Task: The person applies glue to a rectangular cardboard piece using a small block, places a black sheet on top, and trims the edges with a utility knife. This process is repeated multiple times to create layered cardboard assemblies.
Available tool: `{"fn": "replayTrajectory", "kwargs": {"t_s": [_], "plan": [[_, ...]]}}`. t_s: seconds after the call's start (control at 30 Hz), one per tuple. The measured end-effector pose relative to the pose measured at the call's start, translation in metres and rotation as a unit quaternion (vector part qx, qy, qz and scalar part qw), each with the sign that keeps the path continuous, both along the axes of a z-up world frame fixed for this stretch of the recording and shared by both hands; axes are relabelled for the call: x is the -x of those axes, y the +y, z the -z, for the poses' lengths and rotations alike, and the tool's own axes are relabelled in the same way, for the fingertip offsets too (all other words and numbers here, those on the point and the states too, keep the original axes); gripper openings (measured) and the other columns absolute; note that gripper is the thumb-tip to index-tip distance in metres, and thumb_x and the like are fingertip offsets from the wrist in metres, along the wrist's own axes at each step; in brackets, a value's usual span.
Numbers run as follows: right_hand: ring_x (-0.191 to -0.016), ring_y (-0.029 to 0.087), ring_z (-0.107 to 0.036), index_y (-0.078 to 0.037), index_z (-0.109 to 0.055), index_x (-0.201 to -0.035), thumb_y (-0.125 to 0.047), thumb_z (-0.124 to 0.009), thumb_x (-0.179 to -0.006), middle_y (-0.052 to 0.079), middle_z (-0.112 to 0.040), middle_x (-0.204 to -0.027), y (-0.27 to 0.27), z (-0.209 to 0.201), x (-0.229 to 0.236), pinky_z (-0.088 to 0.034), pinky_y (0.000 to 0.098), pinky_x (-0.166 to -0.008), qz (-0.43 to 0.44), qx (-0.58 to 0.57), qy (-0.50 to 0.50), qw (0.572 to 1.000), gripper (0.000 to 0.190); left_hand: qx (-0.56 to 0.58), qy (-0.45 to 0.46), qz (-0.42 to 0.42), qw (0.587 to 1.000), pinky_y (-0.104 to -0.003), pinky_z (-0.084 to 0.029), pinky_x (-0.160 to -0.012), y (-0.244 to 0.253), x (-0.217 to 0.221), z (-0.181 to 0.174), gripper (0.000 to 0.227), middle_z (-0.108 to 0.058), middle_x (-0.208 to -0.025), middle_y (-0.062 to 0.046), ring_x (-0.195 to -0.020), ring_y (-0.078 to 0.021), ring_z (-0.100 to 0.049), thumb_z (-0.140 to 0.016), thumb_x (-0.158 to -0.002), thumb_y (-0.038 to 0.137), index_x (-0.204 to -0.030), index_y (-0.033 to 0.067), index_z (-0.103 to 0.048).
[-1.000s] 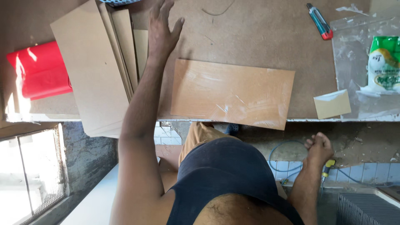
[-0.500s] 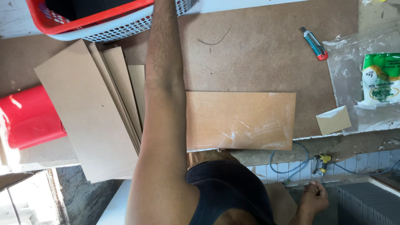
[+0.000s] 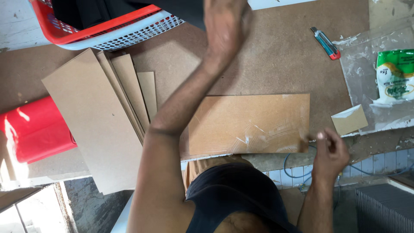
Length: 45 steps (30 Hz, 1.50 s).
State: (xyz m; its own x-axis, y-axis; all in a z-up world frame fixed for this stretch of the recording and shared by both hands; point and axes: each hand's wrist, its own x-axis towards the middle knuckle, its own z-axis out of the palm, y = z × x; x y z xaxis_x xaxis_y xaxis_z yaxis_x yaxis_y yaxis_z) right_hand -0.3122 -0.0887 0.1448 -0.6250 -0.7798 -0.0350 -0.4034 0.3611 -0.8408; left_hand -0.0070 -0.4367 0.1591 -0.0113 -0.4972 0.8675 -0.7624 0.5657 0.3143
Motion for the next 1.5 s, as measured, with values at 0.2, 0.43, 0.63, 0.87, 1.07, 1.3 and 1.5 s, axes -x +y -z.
{"fn": "replayTrajectory", "kwargs": {"t_s": [0.2, 0.43, 0.63, 0.87, 1.07, 1.3, 1.5], "plan": [[-0.115, 0.014, -0.06, 0.008, -0.053, -0.14, -0.021, -0.083, -0.107, 0.011, -0.06, -0.129, -0.147, -0.08, -0.059, -0.052, 0.0298, -0.104, -0.246, 0.226, -0.238, 0.912, 0.053, -0.103, -0.173, 0.148, 0.968, -0.039, -0.043, -0.089, 0.173, 0.079, 0.001, 0.054, -0.05, -0.09, 0.001, -0.088, -0.0153, -0.054, -0.063, -0.11, 0.016, -0.159, 0.0098, -0.044], [-0.087, 0.01, -0.061, 0.005, -0.071, -0.113, -0.007, -0.075, -0.112, 0.004, -0.069, -0.096, -0.129, -0.134, -0.035, -0.051, 0.0255, -0.079, -0.242, 0.22, 0.036, 0.944, 0.013, -0.171, -0.082, 0.28, 0.941, -0.054, -0.039, -0.111, 0.237, 0.057, -0.048, 0.082, -0.061, -0.124, -0.011, -0.119, -0.0235, -0.058, -0.061, -0.097, 0.067, -0.154, 0.0109, -0.041], [-0.084, 0.013, -0.069, -0.003, -0.076, -0.108, -0.007, -0.085, -0.104, 0.009, -0.072, -0.099, -0.042, -0.152, 0.041, -0.053, 0.0203, -0.065, -0.439, 0.226, 0.143, 0.858, 0.01, -0.181, -0.147, 0.272, 0.934, -0.057, -0.023, -0.125, 0.22, 0.049, -0.078, 0.09, -0.056, -0.153, -0.009, -0.147, -0.0292, -0.044, -0.077, -0.079, 0.059, -0.153, 0.0184, -0.046], [-0.076, 0.012, -0.059, 0.001, -0.071, -0.11, -0.004, -0.088, -0.106, 0.009, -0.067, -0.098, 0.043, -0.117, 0.167, -0.046, 0.0211, -0.067, -0.24, 0.25, 0.062, 0.936, 0.018, -0.37, -0.148, 0.32, 0.86, -0.06, -0.019, -0.123, 0.235, 0.019, -0.069, 0.02, -0.079, -0.102, 0.001, -0.101, -0.0161, -0.073, -0.083, -0.092, 0.033, -0.105, 0.0193, -0.077], [-0.08, 0.004, -0.056, 0.005, -0.073, -0.12, -0.007, -0.077, -0.118, 0.002, -0.069, -0.097, 0.057, 0.009, 0.194, -0.046, 0.0188, -0.072, -0.195, 0.115, -0.006, 0.974, 0.013, -0.558, 0.02, 0.153, 0.815, -0.035, -0.057, -0.078, 0.319, -0.044, -0.017, 0.024, -0.078, -0.095, -0.009, -0.085, -0.0173, -0.073, -0.083, -0.091, 0.024, -0.107, 0.0068, -0.077], [-0.092, 0.025, -0.071, 0.004, -0.071, -0.114, -0.005, -0.071, -0.111, 0.016, -0.072, -0.104, 0.047, 0.118, 0.129, -0.055, 0.0333, -0.084, -0.231, 0.154, 0.107, 0.955, 0.009, -0.607, 0.131, -0.046, 0.783, -0.026, -0.055, -0.069, 0.397, -0.057, 0.063, 0.02, -0.077, -0.087, -0.009, -0.076, -0.0121, -0.07, -0.082, -0.091, 0.016, -0.106, 0.0035, -0.076], [-0.078, 0.037, -0.067, 0.0, -0.066, -0.111, -0.005, -0.073, -0.105, 0.017, -0.066, -0.092, 0.049, 0.152, 0.108, -0.052, 0.0438, -0.065, -0.292, 0.158, 0.29, 0.897, 0.01, -0.57, 0.144, -0.12, 0.8, -0.027, -0.052, -0.063, 0.423, -0.08, 0.12, 0.026, -0.074, -0.079, -0.01, -0.068, -0.0118, -0.065, -0.091, -0.085, 0.017, -0.098, 0.0005, -0.076]]}}
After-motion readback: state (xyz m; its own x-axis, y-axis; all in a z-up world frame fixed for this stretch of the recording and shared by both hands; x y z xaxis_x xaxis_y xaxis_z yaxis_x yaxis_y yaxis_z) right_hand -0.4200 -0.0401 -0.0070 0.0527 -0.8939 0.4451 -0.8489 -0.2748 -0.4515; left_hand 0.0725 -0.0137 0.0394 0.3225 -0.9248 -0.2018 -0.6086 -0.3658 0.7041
